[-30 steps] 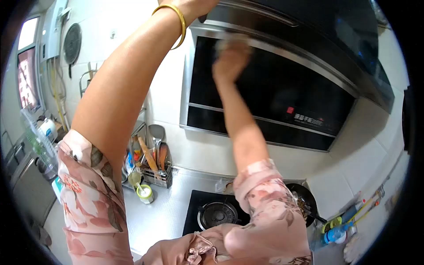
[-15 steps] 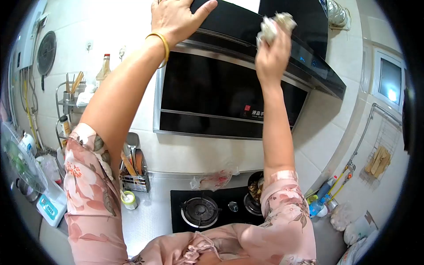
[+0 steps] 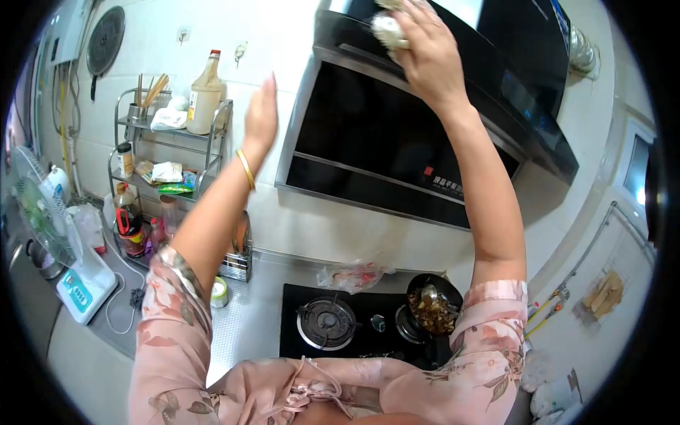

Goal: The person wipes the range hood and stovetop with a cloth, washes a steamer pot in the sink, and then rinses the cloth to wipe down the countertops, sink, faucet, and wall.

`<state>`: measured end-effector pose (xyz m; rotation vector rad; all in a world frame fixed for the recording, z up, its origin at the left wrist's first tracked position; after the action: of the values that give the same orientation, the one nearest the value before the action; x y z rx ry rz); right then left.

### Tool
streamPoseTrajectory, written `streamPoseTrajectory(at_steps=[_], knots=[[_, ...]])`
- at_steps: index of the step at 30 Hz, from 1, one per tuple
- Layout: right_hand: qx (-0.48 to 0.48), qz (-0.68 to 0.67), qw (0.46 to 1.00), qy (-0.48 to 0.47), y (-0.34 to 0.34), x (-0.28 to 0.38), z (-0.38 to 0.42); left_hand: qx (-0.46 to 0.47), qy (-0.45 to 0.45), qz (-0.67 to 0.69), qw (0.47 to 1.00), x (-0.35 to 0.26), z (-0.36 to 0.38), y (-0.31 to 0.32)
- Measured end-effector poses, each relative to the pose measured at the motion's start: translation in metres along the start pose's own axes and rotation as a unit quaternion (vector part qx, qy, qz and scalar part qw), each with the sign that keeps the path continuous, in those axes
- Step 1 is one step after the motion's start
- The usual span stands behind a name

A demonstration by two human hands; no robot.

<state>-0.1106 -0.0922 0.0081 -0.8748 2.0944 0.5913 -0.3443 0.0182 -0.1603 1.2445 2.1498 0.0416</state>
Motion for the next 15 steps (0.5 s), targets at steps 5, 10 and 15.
streamPoseTrajectory(at_steps=[5, 10, 15], knots=[[-0.069, 0.091, 0.989, 0.099, 0.081, 0.042, -0.055, 0.092, -0.009, -0.137, 0.986, 0.099, 0.090, 0.007], [0.048, 0.344, 0.934, -0.090, 0.145, 0.051, -0.076, 0.224, -0.087, -0.138, 0.961, 0.144, 0.146, -0.003], [0.444, 0.500, 0.739, -0.080, 0.226, 0.027, -0.055, 0.294, -0.182, -0.126, 0.930, 0.166, 0.194, -0.021]])
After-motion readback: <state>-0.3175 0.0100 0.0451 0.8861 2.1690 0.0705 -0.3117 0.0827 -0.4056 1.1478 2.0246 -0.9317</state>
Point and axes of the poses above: each hand's wrist, its own z-axis away from the middle knuckle, its own y-axis out of the palm, x = y × z, the point moved 2 cm from there along -z, towards the middle knuckle, and after that the axes turned 12 degrees about -x, right-handed, at the moved point
